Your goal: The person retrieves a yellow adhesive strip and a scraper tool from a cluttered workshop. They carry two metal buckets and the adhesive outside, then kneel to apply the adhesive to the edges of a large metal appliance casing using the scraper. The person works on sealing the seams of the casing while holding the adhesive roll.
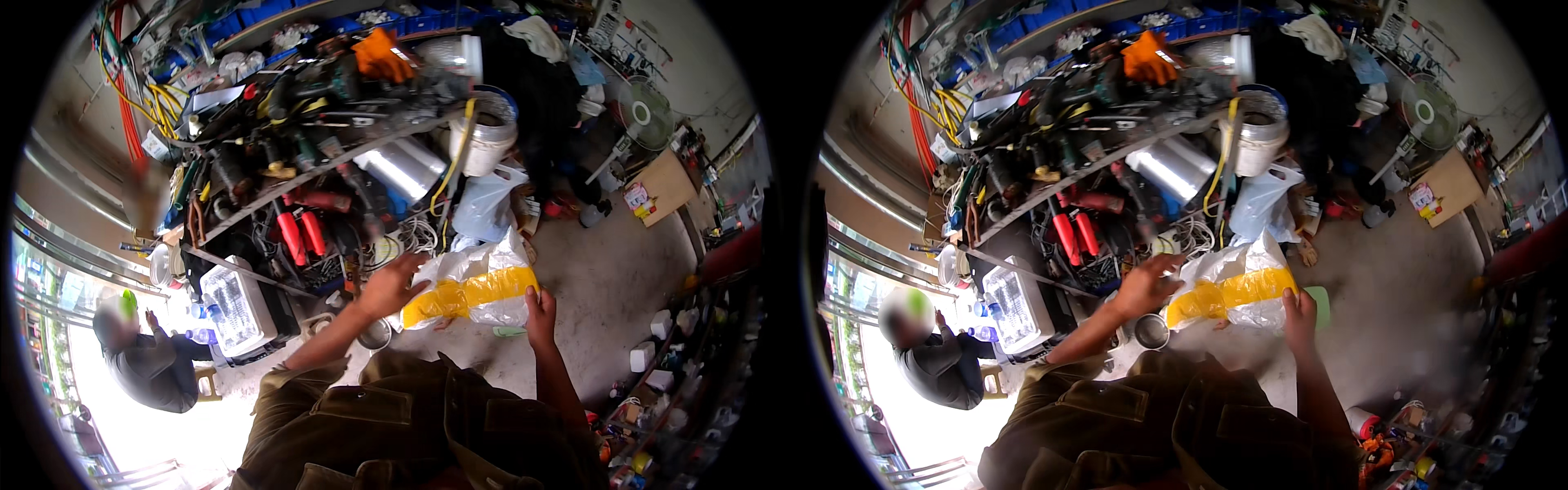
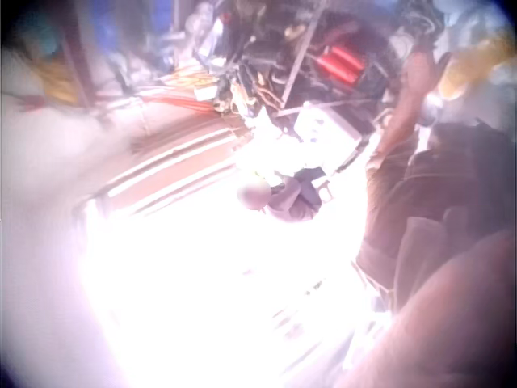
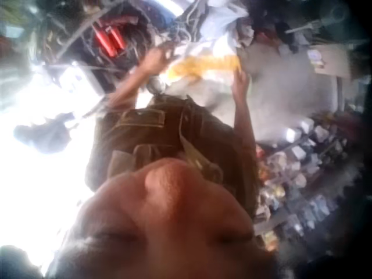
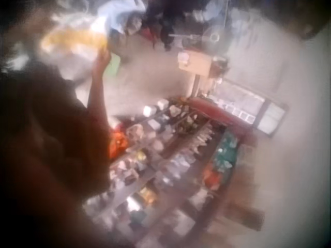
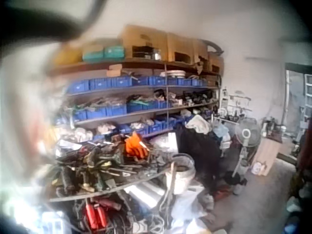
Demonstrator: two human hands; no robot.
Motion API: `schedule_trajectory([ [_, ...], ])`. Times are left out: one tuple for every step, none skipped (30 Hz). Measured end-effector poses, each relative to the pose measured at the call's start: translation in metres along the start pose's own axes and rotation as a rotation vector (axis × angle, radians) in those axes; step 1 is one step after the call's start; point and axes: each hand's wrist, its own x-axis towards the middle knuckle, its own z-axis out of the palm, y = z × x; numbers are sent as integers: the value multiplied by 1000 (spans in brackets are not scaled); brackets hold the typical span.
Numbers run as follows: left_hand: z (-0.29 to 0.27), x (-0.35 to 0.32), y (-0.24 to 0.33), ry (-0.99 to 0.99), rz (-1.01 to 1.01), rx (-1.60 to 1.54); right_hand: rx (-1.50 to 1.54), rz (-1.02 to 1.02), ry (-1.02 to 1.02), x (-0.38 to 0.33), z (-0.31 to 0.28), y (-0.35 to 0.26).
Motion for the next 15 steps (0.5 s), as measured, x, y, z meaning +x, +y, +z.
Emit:
schedule_trajectory([
  [37, 12, 26, -43, 12, 22, 26, 8, 35, -1, -33, 6],
  [71, 24, 51, -50, 42, 28, 51, 17, 77, -3, -66, 12],
  [107, 36, 77, -63, 79, 31, 124, 6, 103, -2, -94, 33],
  [144, 47, 100, -62, 112, 117, 189, -2, 172, -9, -125, 54],
  [174, 58, 111, -62, 125, 131, 208, -48, 183, -14, -144, 56],
  [204, 74, 131, -36, 183, 122, 211, -79, 189, -20, -170, 55],
  [232, 85, 151, -12, 226, 117, 133, -79, 165, -29, -199, 43],
  [266, 100, 181, 16, 248, 81, 40, -17, 148, -36, -237, 41],
  [293, 120, 214, -57, 257, 41, 29, -1, 233, -45, -269, 45],
  [324, 135, 236, -102, 324, 44, -31, -20, 295, -58, -305, 44],
  [356, 152, 258, -132, 383, 56, -89, -44, 340, -68, -341, 42],
  [385, 168, 280, -171, 443, 28, -11, -5, 435, -81, -375, 45],
  [411, 183, 300, -207, 494, 5, 72, 29, 519, -95, -408, 50],
  [434, 196, 316, -245, 541, -19, 156, 65, 600, -109, -432, 55],
  [457, 208, 332, -302, 586, -43, 221, 63, 683, -118, -450, 61],
])
